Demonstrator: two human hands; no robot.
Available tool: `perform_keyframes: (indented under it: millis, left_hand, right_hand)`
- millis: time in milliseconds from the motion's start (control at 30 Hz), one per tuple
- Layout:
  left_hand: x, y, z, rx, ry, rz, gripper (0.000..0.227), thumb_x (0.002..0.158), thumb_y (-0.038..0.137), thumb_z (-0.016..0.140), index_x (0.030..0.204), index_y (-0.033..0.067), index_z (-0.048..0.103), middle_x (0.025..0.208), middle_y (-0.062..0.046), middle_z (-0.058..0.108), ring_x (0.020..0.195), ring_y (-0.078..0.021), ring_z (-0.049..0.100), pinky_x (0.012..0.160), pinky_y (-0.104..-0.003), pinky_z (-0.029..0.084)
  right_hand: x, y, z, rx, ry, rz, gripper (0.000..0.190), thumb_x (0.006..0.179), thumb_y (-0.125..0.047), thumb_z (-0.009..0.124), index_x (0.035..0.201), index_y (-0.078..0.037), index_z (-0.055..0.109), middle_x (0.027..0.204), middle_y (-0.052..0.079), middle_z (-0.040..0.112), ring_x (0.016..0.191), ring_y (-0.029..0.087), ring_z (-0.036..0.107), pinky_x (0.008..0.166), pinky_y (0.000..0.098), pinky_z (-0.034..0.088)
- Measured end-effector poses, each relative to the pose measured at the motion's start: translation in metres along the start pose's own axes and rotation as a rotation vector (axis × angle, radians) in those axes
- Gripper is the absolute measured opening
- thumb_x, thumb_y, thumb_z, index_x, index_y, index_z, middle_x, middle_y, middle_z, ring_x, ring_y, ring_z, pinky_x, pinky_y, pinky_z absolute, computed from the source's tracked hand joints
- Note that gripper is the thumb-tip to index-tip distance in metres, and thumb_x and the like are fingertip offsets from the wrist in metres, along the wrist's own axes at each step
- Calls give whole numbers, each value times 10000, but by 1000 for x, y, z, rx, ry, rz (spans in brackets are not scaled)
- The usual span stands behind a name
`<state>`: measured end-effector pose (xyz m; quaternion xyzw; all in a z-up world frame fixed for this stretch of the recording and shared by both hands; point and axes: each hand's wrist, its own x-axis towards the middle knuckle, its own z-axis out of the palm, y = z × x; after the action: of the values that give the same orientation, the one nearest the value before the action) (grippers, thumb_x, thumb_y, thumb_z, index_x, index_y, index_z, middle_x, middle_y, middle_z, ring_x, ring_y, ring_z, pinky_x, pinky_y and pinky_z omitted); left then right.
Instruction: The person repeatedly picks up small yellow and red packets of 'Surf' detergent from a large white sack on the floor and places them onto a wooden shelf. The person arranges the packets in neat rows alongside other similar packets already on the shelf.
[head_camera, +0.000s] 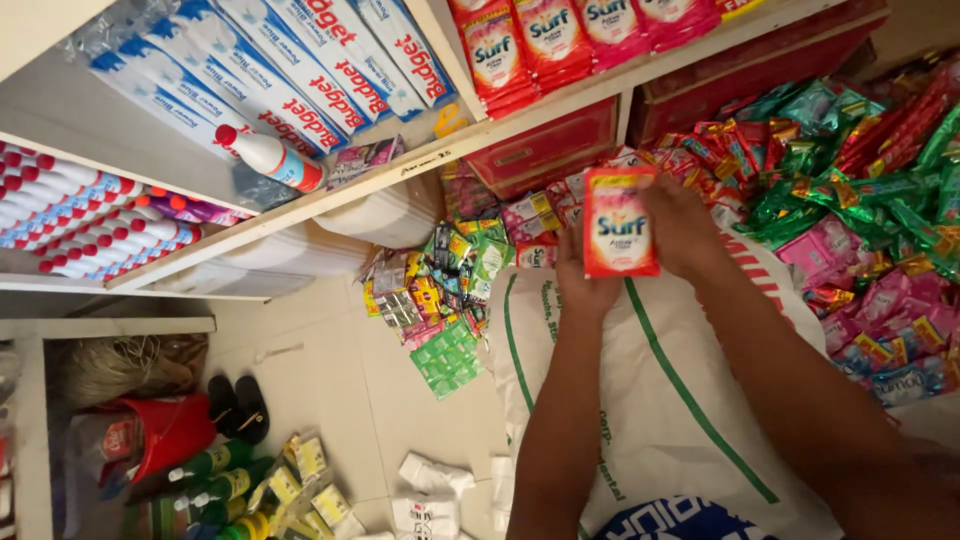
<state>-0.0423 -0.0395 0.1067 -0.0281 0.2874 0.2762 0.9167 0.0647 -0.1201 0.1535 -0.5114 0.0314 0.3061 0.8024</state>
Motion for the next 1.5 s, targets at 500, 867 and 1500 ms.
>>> perform_keyframes:
  millis: [500, 867, 1500]
  left_hand:
    - [-3, -4, -24, -99, -239, -348, 581, 1015, 604, 653, 1368, 143, 669, 1260, -96, 733, 1126, -297, 696, 1042, -486, 529]
    - [21, 0, -53, -159, -318, -340, 734, 1028, 638, 625, 1472, 58, 559, 1424, -210, 620, 1289, -407, 604, 1138, -620, 416]
    - [-24, 12, 1, 113, -468, -377, 788, 1072, 679, 589, 1530, 42, 514, 1472, -219, 581, 1319, -444, 559, 1114, -679, 376]
  right_hand:
    - [-41, 29, 17, -1624, -439, -846, 798, 1074, -623, 316, 1593, -21, 385, 1650, 304, 285, 1545, 517, 166, 1234, 649, 31]
    - [-10, 27, -8, -1266, -330, -862, 615, 1128, -249, 442, 1657, 8, 260, 1634, 374, 245, 1495, 549, 205, 1244, 559, 78]
    - [-9, -57, -7, -885, -308, 30, 151, 917, -172, 718, 1045, -105, 762, 731, 55, 588, 672, 137, 537, 554, 263, 398]
